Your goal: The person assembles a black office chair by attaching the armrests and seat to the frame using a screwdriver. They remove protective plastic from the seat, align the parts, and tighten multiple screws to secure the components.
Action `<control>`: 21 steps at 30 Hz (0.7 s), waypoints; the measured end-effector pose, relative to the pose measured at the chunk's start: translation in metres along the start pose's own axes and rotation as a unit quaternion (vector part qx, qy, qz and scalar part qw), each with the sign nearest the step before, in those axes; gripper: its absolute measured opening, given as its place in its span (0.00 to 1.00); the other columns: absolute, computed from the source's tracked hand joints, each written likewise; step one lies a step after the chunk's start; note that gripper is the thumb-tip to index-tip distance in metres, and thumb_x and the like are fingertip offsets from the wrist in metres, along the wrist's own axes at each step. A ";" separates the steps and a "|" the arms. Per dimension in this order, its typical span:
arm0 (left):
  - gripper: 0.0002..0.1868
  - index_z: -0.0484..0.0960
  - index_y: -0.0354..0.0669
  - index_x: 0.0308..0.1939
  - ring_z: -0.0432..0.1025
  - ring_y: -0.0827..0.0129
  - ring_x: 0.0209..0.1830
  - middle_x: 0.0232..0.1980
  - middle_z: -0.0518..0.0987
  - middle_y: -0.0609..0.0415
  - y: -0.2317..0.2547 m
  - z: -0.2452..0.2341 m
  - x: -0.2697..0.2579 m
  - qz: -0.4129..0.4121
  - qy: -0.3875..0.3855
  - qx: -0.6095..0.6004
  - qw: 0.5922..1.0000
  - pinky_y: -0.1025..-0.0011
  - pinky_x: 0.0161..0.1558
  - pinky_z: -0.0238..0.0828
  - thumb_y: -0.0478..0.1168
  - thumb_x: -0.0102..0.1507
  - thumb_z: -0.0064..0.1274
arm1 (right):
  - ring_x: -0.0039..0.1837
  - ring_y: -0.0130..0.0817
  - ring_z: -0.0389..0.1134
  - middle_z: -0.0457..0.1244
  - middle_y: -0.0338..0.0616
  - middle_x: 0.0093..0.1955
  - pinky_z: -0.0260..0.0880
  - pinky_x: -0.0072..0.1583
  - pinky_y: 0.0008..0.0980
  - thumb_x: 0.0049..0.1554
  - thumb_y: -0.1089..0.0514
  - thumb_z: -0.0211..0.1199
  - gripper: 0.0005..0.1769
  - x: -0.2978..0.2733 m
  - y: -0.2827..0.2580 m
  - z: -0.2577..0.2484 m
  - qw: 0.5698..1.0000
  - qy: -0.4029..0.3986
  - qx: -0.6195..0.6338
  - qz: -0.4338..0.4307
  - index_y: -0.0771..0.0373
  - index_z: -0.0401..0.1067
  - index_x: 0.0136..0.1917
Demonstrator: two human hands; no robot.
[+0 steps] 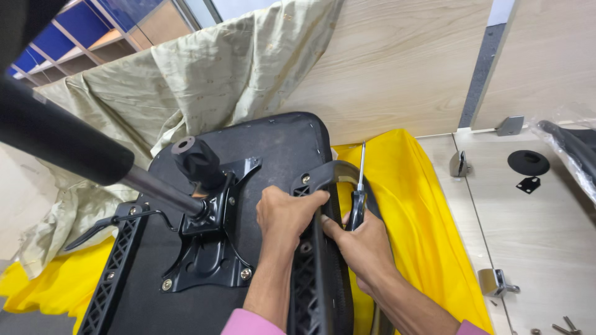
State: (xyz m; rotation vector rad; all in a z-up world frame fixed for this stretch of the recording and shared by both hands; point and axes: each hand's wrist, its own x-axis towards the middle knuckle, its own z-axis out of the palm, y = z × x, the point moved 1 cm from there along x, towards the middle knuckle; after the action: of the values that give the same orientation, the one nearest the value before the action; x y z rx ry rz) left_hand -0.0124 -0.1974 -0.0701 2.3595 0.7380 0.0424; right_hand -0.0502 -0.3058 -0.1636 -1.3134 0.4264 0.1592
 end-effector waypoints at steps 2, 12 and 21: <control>0.30 0.85 0.24 0.30 0.85 0.48 0.38 0.36 0.86 0.33 0.010 0.011 0.004 0.006 0.005 -0.015 1.000 0.57 0.45 0.81 0.53 0.41 0.68 | 0.31 0.28 0.55 0.58 0.39 0.28 0.55 0.35 0.35 0.51 0.54 0.72 0.18 0.009 -0.008 -0.006 0.998 0.018 -0.058 0.007 0.63 0.65 0.34; 0.37 0.85 0.24 0.37 0.80 0.42 0.48 0.43 0.83 0.28 0.016 0.015 0.018 0.026 0.017 0.081 0.996 0.56 0.53 0.76 0.60 0.45 0.65 | 0.36 0.29 0.61 0.61 0.40 0.33 0.63 0.40 0.34 0.58 0.51 0.65 0.15 0.030 -0.017 -0.010 0.995 -0.069 0.030 0.068 0.62 0.69 0.38; 0.37 0.85 0.26 0.42 0.80 0.43 0.51 0.50 0.82 0.31 0.012 0.010 0.018 0.001 -0.010 0.060 0.998 0.54 0.54 0.76 0.60 0.46 0.66 | 0.38 0.34 0.68 0.67 0.46 0.38 0.68 0.42 0.38 0.59 0.50 0.64 0.15 0.034 -0.010 -0.008 0.994 -0.062 0.012 0.089 0.66 0.75 0.46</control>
State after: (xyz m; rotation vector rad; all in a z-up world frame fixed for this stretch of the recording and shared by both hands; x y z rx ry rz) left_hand 0.0113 -0.2014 -0.0732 2.4719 0.7459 -0.0263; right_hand -0.0174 -0.3205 -0.1692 -1.2330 0.4380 0.3824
